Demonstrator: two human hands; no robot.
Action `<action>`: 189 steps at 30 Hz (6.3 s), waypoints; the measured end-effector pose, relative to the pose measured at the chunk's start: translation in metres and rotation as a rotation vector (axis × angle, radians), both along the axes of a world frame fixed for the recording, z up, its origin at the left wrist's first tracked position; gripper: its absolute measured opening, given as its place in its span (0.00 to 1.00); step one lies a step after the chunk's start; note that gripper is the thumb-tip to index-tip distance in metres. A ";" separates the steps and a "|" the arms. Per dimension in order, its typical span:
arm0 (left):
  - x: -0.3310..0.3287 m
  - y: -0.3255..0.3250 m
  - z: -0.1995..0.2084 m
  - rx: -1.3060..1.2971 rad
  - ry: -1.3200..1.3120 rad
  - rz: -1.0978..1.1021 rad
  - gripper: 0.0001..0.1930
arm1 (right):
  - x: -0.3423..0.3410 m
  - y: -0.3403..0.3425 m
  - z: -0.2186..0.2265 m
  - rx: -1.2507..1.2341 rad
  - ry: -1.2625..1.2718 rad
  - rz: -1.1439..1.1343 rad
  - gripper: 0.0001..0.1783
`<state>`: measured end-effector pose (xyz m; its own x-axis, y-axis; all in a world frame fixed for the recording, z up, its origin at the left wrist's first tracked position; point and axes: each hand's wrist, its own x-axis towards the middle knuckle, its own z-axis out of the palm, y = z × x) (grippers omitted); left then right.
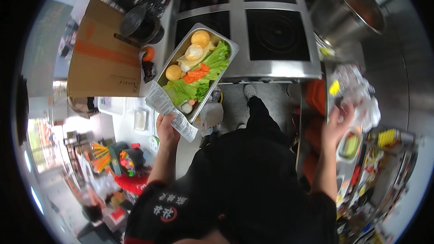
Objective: The person selects various food items from a refrigerated display using tongs and places them into a metal tray. They then transfer the contents into a cooking pot on a stovetop and add additional ingredients from a plastic bag.
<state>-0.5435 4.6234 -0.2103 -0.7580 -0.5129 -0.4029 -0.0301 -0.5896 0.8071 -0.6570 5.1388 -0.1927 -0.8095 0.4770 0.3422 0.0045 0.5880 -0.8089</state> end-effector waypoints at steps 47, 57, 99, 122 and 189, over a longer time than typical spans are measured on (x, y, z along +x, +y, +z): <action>-0.274 -0.303 -0.106 -1.777 -0.515 -1.201 0.28 | 0.107 -0.047 -0.116 -0.338 -0.559 -0.990 0.17; -0.276 -0.063 0.018 -1.757 -0.125 -0.640 0.19 | 0.508 0.162 -0.122 -0.143 -0.581 -1.847 0.15; -0.241 -0.162 -0.126 -0.790 -0.759 -0.365 0.29 | -0.045 -0.010 0.110 0.291 0.367 -0.221 0.11; -0.283 -0.129 -0.055 -0.550 -0.735 -0.349 0.18 | -0.725 -0.661 -0.046 -0.616 -1.118 0.803 0.08; -0.405 -0.160 0.124 -0.519 -0.005 -0.263 0.23 | -0.474 -0.477 0.027 0.112 -0.094 0.873 0.39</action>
